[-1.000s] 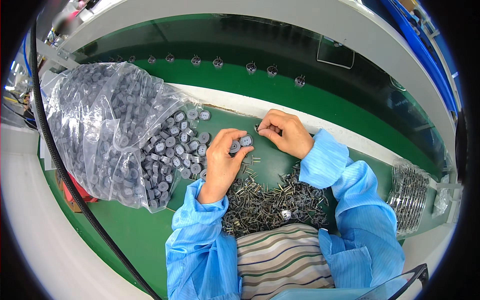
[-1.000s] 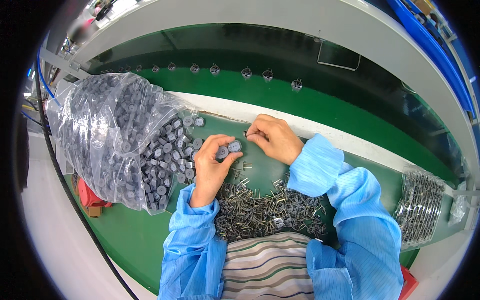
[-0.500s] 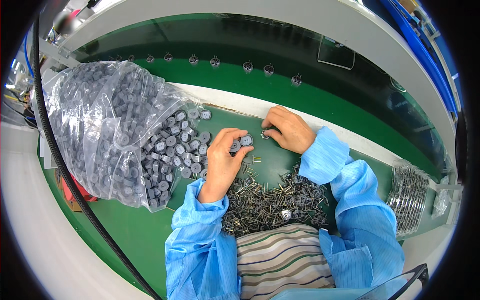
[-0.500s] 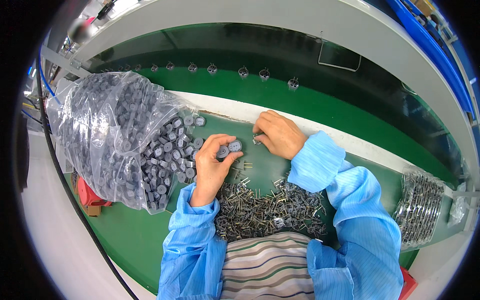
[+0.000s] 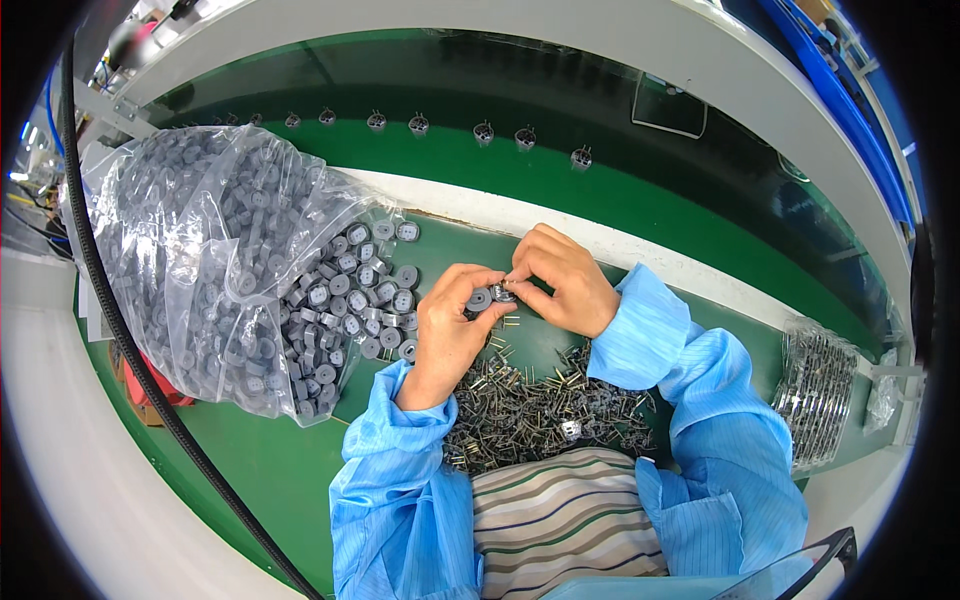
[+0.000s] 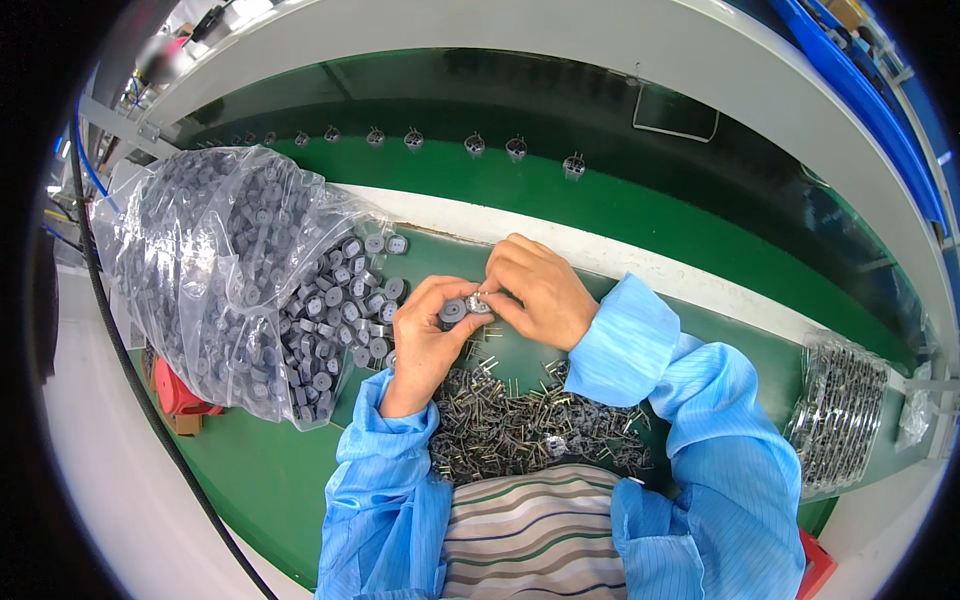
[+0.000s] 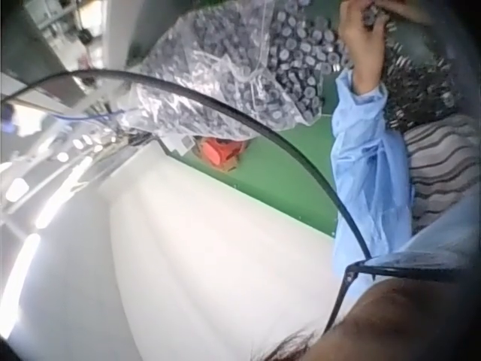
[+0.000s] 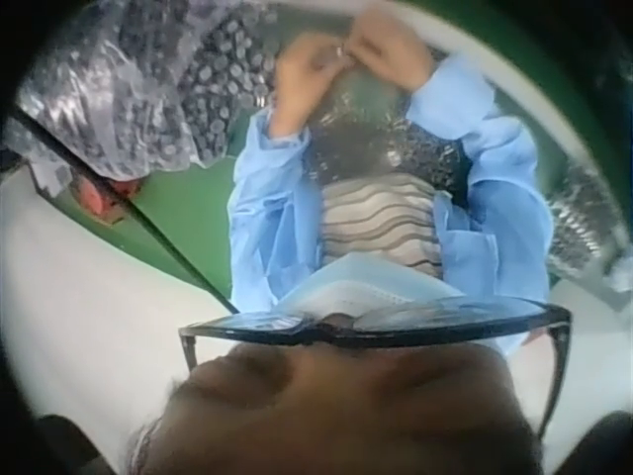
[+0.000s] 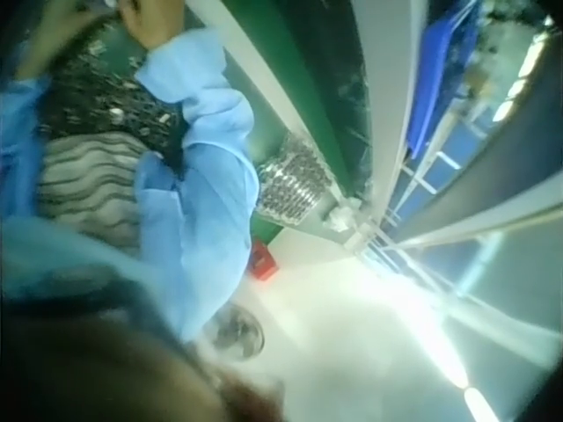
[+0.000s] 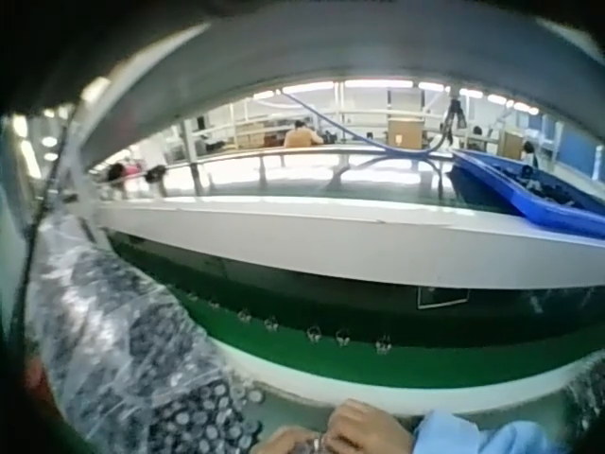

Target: Manually assemble small electronic components by inserting small pins or connectors into gray circular housings.

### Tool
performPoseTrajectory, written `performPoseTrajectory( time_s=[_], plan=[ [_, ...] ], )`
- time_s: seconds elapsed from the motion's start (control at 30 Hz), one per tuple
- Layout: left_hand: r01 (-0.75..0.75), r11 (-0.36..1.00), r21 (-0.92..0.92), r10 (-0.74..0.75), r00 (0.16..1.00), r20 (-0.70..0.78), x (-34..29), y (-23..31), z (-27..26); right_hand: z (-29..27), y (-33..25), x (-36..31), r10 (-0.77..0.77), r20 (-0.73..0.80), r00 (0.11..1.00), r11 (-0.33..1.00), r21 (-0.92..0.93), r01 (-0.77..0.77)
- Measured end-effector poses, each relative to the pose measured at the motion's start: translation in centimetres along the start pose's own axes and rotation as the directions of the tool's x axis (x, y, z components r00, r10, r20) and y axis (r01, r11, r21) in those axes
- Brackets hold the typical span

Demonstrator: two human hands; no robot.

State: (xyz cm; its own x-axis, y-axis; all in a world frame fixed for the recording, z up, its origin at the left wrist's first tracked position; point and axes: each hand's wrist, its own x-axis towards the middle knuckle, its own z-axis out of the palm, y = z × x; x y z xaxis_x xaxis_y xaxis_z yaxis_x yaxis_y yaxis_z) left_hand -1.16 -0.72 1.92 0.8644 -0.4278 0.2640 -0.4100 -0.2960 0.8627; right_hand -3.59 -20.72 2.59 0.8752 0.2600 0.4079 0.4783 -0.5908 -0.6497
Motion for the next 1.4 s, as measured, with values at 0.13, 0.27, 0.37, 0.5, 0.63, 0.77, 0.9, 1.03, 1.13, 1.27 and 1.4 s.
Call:
performPoseTrajectory(
  time_s=[0.13, 0.27, 0.37, 0.5, 0.63, 0.77, 0.9, 1.03, 1.13, 1.27, 1.4],
  plan=[
    [-0.092, 0.996, 0.007, 0.093, 0.995, -0.032, -0.1, 0.2, -0.1, 0.5, -0.4, -0.1, -0.058, -0.039, 0.998, 0.997, 0.056, 0.06],
    [-0.23, 0.972, 0.043, 0.233, 0.971, -0.06, -0.2, 0.5, 0.1, 0.4, 0.4, -0.6, 0.374, 0.244, 0.895, 0.643, 0.627, -0.44],
    [-0.291, 0.951, 0.107, 0.297, 0.953, -0.051, 0.0, 0.6, 0.3, -0.8, 1.3, -0.1, 0.326, 0.399, 0.857, 0.465, 0.721, -0.513],
    [-0.061, 0.997, 0.038, 0.061, 0.998, 0.001, 0.0, 2.1, 0.6, -2.8, 2.2, 1.2, 0.338, 0.467, 0.817, 0.567, 0.592, -0.573],
    [0.349, 0.719, -0.601, -0.299, 0.936, 0.186, -0.5, -0.2, 0.3, -3.9, 4.7, 1.0, 0.394, 0.295, 0.871, 0.734, 0.469, -0.491],
    [0.363, 0.312, -0.878, -0.295, 0.915, 0.273, 0.3, -1.4, -2.1, -6.4, 12.1, 0.5, 0.576, -0.281, 0.768, 0.817, 0.172, -0.55],
    [0.307, 0.31, -0.9, -0.353, 0.916, 0.191, 0.6, -0.7, -1.4, -7.6, 14.8, -1.4, 0.29, -0.466, 0.836, 0.651, -0.545, -0.529],
    [0.316, 0.428, -0.847, -0.293, 0.935, 0.201, 0.5, -0.4, -1.9, -6.5, 9.2, 1.0, 0.135, -0.357, 0.924, 0.855, -0.43, -0.291],
    [0.371, 0.414, -0.831, -0.281, 0.921, 0.271, 0.4, -1.2, -2.1, -3.8, 3.6, 1.2, -0.002, 0.135, 0.991, 0.999, 0.041, -0.004],
    [0.367, 0.421, -0.829, -0.323, 0.915, 0.241, 0.4, -1.8, -1.9, 0.1, 0.3, 0.0, -0.177, 0.355, 0.918, 0.978, 0.167, 0.124],
    [0.3, 0.494, -0.816, -0.359, 0.925, 0.123, 0.3, -0.7, -0.9, 1.3, 1.4, -0.9, -0.092, 0.256, 0.962, 0.99, 0.126, 0.061]
  ],
)
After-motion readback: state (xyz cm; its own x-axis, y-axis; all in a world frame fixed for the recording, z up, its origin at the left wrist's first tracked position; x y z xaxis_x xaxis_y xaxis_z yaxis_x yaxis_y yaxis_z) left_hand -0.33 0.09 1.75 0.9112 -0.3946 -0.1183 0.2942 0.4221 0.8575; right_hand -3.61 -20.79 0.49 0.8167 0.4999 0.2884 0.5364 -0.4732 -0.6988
